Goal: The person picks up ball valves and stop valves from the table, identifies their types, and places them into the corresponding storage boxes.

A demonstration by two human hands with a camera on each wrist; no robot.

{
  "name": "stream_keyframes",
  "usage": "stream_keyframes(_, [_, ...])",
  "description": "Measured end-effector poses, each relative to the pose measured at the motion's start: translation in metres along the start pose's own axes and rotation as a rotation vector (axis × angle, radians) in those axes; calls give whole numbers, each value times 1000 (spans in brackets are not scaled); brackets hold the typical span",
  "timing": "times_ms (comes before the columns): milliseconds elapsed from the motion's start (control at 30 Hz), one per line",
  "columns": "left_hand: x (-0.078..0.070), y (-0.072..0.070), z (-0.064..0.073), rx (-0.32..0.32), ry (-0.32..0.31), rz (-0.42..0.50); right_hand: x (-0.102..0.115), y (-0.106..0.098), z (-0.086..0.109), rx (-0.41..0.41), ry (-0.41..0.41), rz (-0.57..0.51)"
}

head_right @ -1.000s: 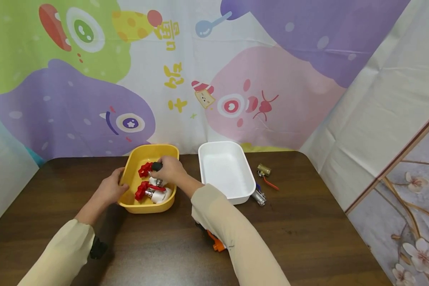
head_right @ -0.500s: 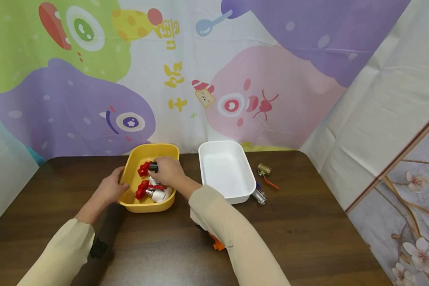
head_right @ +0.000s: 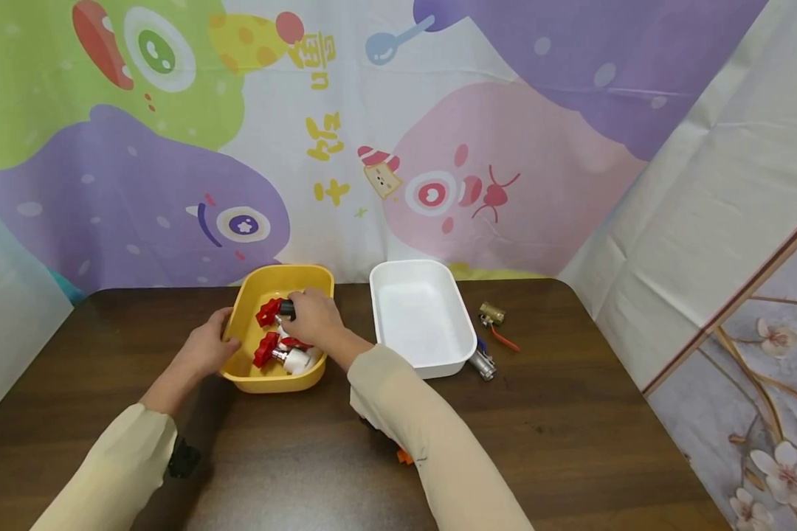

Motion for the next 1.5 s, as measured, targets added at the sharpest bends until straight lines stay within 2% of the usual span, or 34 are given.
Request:
stream_keyframes(200, [-2,1,0,7,-7,2,-2,2,0,26,2,-4])
stream_keyframes(433, [-3,2,0,1,-3,0,-8,2,1,25,63,-92])
stream_keyframes(633, [-3,2,1,2,0,-6,-8,4,4,59,58,-119])
stream_keyframes(933, [-1,2,3,18,-22,-5,-5,4,8,84,26,-72])
stream_keyframes(1133, [-1,2,4,12,-9,-8,-4,0,9,72,9,-82])
stream_keyframes(1500, [0,1,2,23,-16,13,-9,-11,10,-23,-18,-128])
Point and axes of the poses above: each hand's wrist, its own z-axis away from the middle knuckle, its own y-axis out of the palm, x = y × z, the point moved 5 cm from there along -z, towards the middle knuckle, and after that the axes turned 13 degrees about -x, right-handed, at the moved point
